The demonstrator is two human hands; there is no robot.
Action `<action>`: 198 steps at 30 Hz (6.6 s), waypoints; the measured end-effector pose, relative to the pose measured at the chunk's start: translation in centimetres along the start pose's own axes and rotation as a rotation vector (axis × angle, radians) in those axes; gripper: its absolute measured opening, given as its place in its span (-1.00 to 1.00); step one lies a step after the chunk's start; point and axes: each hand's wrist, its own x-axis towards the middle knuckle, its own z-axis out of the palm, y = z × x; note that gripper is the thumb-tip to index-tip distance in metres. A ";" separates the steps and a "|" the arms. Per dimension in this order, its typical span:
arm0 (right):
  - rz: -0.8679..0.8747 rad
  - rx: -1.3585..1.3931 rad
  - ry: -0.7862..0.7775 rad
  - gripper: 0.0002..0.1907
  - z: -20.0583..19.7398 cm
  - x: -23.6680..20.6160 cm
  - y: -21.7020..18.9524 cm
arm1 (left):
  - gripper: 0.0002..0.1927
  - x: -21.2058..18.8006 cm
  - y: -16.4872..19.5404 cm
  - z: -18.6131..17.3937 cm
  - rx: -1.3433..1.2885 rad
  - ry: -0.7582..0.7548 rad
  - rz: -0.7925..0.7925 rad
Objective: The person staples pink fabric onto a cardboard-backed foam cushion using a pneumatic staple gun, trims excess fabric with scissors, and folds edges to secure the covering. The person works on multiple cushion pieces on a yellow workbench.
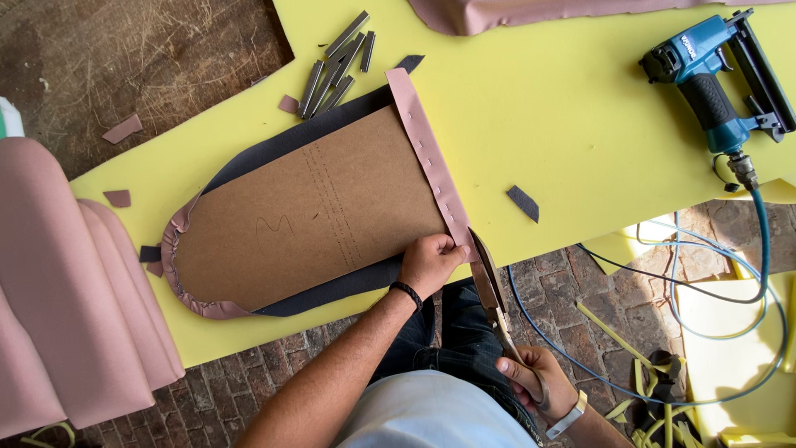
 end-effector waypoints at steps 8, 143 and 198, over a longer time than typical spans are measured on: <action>0.043 -0.057 -0.359 -0.45 -8.2 1.7 -3.8 | -0.80 0.1 -0.6 -0.5 -0.459 -0.173 -0.151; -0.116 -0.145 -0.200 -0.52 5.4 15.7 -28.4 | -0.82 15.0 7.2 -15.4 0.082 0.447 0.123; -1.166 0.089 0.391 -0.15 16.4 4.3 -25.6 | -0.52 8.1 14.9 -15.4 -0.525 -0.830 0.577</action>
